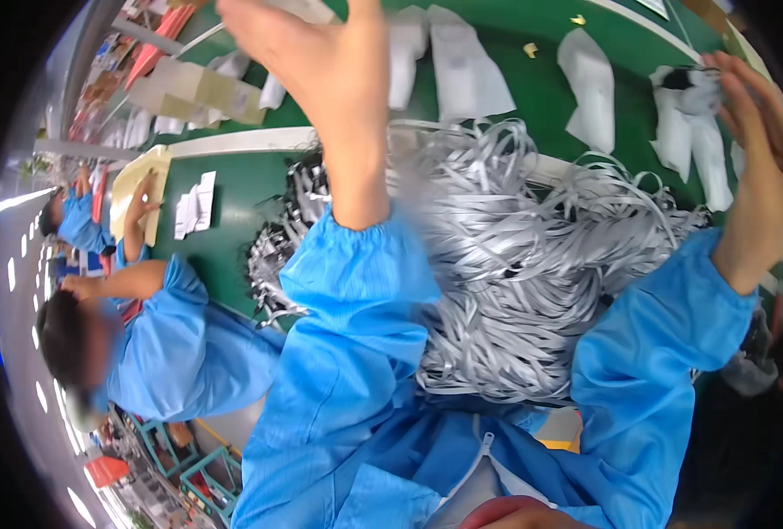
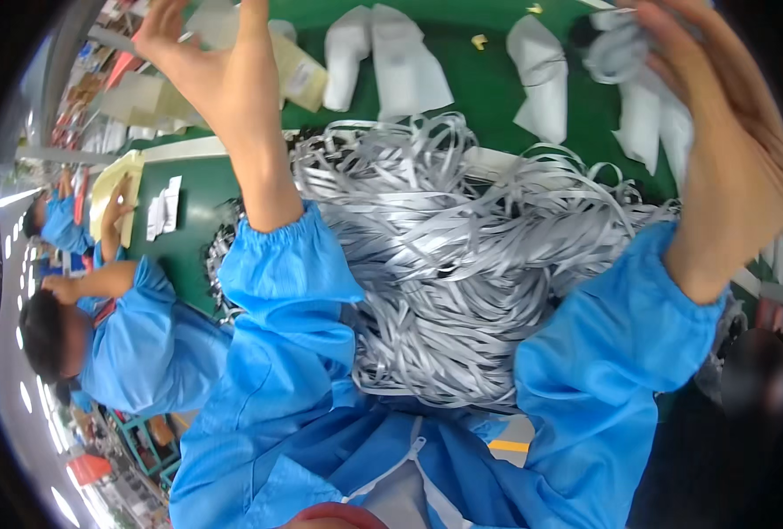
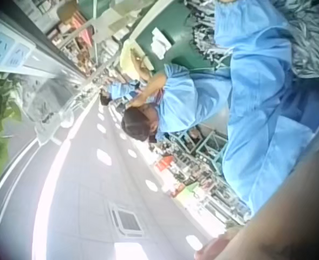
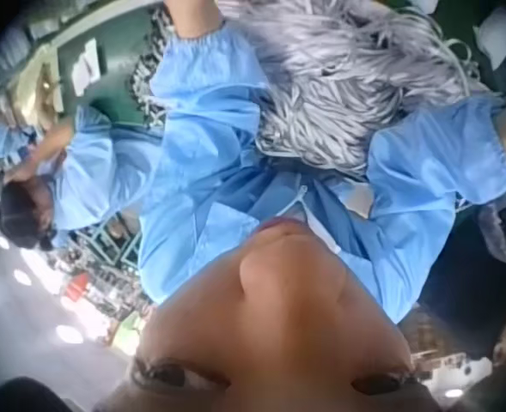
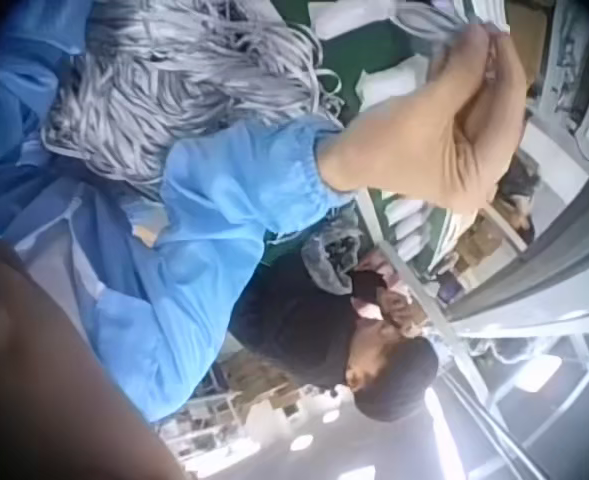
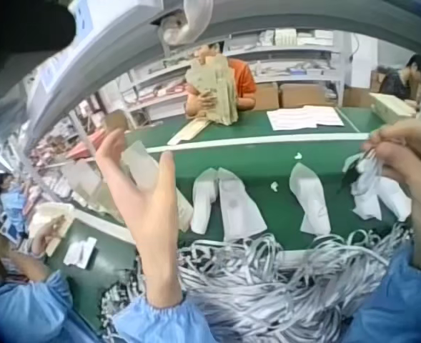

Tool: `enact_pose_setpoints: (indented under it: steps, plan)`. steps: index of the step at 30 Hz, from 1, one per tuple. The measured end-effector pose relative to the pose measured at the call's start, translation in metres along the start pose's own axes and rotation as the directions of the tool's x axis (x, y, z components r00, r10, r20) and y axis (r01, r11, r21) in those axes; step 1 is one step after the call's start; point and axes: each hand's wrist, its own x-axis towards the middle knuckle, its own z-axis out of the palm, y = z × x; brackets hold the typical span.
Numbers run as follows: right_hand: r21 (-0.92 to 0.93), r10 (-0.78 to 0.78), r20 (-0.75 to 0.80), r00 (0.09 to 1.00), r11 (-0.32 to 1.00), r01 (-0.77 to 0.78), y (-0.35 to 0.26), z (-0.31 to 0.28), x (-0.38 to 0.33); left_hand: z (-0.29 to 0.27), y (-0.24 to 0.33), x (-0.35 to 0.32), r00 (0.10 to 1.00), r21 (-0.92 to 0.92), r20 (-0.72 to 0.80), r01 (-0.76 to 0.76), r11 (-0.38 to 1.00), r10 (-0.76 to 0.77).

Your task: Sorting and organizing white ribbon cables on a factory assembly line.

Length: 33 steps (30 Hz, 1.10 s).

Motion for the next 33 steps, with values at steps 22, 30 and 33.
enact_pose_setpoints:
  steps: [22, 30, 33]
  plan:
    - [-0.319, -0.338, -0.137, 0.931, 0.905, 0.281, -0.031, 0.066, -0.007, 0.030, 0.027, -0.030, 0.898, -0.485, 0.391, 0.015, 0.874, 0.202]
    - [-0.300, 0.318, 0.231, 0.920, 0.922, -0.243, -0.003, 0.062, -0.018, 0.050, 0.047, -0.047, 0.836, -0.316, 0.446, -0.188, 0.930, 0.320]
    - [-0.271, 0.425, 0.251, 0.870, 0.894, -0.358, -0.009, 0.057, -0.014, 0.052, 0.052, -0.052, 0.892, -0.352, 0.389, -0.085, 0.932, 0.228]
